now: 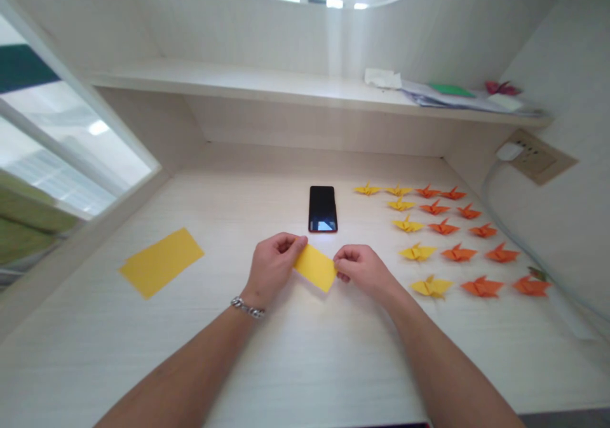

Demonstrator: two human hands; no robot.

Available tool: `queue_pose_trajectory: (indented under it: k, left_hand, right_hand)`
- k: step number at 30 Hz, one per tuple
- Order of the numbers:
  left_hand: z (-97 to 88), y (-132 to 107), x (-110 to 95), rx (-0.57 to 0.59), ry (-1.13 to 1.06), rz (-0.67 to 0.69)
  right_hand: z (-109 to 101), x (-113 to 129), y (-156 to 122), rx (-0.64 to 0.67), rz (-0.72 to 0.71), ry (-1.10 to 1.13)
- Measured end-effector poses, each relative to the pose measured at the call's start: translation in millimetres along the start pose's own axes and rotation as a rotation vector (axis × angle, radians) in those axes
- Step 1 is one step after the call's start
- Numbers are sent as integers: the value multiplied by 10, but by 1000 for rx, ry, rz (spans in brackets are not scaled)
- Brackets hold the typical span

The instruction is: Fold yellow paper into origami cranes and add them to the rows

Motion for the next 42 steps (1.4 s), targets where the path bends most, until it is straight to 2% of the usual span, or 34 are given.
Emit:
queue_pose_trajectory:
  k: [2, 4, 6, 7, 9, 11, 13, 16, 18, 22, 25, 27, 28, 30, 32, 34, 36, 38, 42]
  left_hand:
    - [-103, 52, 17, -54, -55, -2]
    - [-180, 74, 34, -115, -114, -3]
    - [-182, 69, 54, -133, -166, -10]
    - [-146, 60, 62, -112, -186, -17]
    - [-36, 33, 67, -33, -199, -38]
    - [78, -7, 42, 61, -150, -46]
    - [193, -64, -10, 177, -2, -31]
    - [325, -178, -110, 341, 257, 71]
    - [338, -219, -143, 391, 353, 115]
    - [254, -169, -103, 464, 378, 54]
    - [118, -83, -119, 381, 320, 28]
    - [69, -67, -148, 300, 212, 21]
    - [101, -87, -153, 308, 163, 19]
    - [243, -151, -129, 396, 106, -8]
    - [352, -191, -82, 443, 122, -36]
    - [345, -167, -57, 396, 100, -44]
    - [298, -123, -38, 352, 49, -50]
    - [281, -98, -22, 355, 1, -59]
    - [355, -129, 9, 439, -67, -102]
  right_hand:
    - [-88, -30, -7, -33, 24, 58]
    - [-190, -34, -6, -121, 21, 112]
    - [-252, -25, -4, -222, 1, 176]
    - [-242, -20, 1, -242, -11, 212]
    - [-143, -10, 20, -192, -30, 258]
    - [-92, -7, 24, -172, -44, 216]
    - [-86, 24, 16, -150, -80, 84]
    - [-46, 76, -8, -18, -116, -125]
    - [-75, 85, -25, 18, -117, -175]
    - [-327, 42, -39, -77, -77, -178]
    - [-476, 26, -53, -151, -57, -175]
    - [-432, 51, -54, -124, -70, -186]
    - [-379, 71, -52, -104, -84, -193]
    - [-250, 98, -46, -69, -104, -172]
    - [-171, 96, -37, -92, -110, -89]
    - [-131, 33, -33, -127, -66, 93]
    - [-83, -30, -32, -94, -14, 216]
    - [-63, -55, -36, -54, 9, 232]
    - [-42, -28, -49, -30, 7, 199]
Point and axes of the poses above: each hand's wrist, its own y-axis towards the middle knuckle, its own z-axis out of the palm, x = y × z, the point moved 8 cm from there along y, towards the middle knuckle, and after that the axes turned 14 degrees about -z, right-handed, at the moved point
